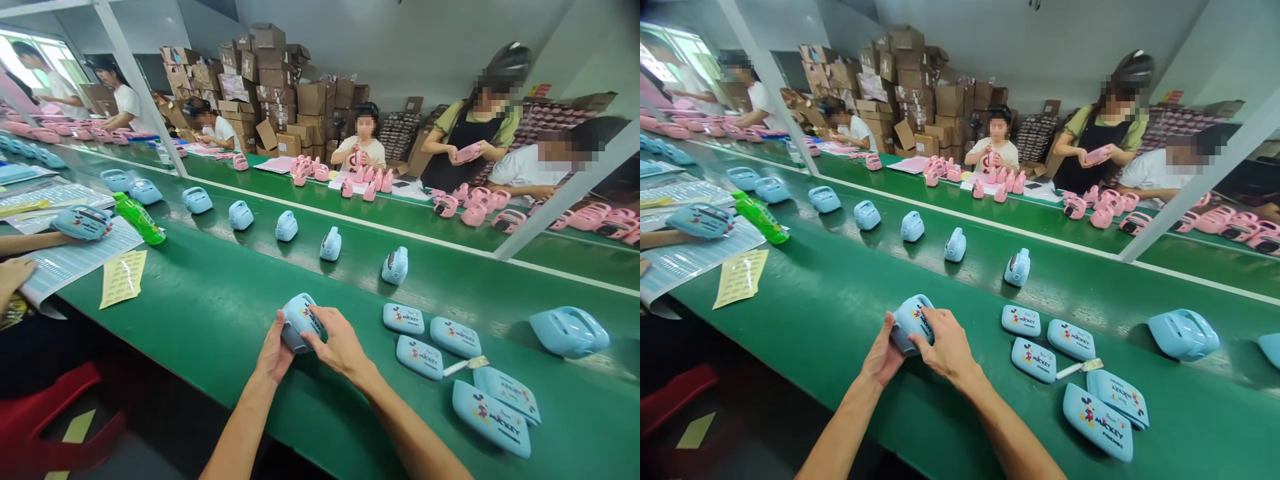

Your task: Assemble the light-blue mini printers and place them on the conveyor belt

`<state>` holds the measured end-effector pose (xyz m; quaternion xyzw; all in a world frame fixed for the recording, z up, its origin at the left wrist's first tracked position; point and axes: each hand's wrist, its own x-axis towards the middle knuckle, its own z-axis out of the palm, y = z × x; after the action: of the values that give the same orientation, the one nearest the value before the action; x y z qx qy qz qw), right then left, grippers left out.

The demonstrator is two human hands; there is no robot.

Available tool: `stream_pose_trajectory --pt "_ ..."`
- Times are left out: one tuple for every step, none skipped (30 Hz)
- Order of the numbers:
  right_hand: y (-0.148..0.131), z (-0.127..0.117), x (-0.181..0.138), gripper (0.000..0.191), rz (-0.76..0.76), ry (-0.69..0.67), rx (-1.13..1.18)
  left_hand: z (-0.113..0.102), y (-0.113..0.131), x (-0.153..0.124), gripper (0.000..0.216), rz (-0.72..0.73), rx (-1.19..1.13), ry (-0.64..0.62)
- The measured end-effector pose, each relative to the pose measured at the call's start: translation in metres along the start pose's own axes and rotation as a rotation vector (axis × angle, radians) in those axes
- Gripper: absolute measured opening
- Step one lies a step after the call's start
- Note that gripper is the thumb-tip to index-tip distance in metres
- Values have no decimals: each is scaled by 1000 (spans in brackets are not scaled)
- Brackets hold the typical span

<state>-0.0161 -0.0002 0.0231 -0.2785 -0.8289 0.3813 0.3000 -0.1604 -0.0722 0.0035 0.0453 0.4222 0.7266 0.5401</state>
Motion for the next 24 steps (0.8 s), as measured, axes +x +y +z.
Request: stream_pose_trajectory --pt "1 1 0 55 -5 10 -3 0 1 -1 68 3 6 -22" --pt "2 2 0 55 -9 25 -6 0 2 -2 72 11 20 -41" --pt "2 3 0 56 -16 39 -8 1 2 -4 77 23 41 -51" --pt "3 5 0 57 -28 52 -12 1 2 -5 82 35 64 -48" --pt "4 7 -1 57 -41 66 -19 2 2 -7 87 46 87 -37" --pt "4 9 -1 57 -50 77 -33 2 2 -7 90 53 107 -20" --pt "4 10 -2 58 -54 83 -51 3 2 -8 90 57 125 -1" --pt "5 11 -3 59 -56 82 -73 3 2 -8 88 56 137 18" --pt "5 11 -3 61 -60 69 -92 4 3 -7 84 51 143 36" --pt "6 10 -4 64 -73 43 -100 4 3 -6 78 43 139 56" --pt "7 7 -4 67 -98 2 -94 4 4 -5 71 30 125 73" --pt "8 4 -3 70 -129 -46 -74 4 5 -3 64 10 101 83" --pt "10 1 -2 73 -162 -95 -44 3 6 -2 58 -14 71 85" --pt "12 -3 -1 74 -190 -137 -11 3 8 -1 54 -38 41 85" --pt "13 -7 0 75 -211 -169 21 3 9 -1 51 -59 18 83" --pt "15 -10 1 75 -222 -191 47 3 10 -1 49 -77 4 82" --pt "16 -12 2 76 -225 -203 71 3 12 -1 47 -89 -4 80" --pt "17 -13 2 75 -221 -209 95 4 13 -2 46 -99 -9 78" --pt "18 -13 3 74 -214 -210 121 4 13 -3 45 -111 -11 71" --pt "18 -13 4 72 -205 -208 146 5 14 -5 44 -129 -10 57" --pt "19 -12 4 68 -199 -202 171 5 14 -6 44 -150 -5 41" --pt "20 -12 5 64 -196 -190 194 5 15 -7 45 -172 4 26" --pt "21 -12 6 60 -198 -175 212 4 15 -8 46 -190 16 15" --pt "22 -12 7 56 -204 -159 225 4 15 -9 48 -203 29 10"
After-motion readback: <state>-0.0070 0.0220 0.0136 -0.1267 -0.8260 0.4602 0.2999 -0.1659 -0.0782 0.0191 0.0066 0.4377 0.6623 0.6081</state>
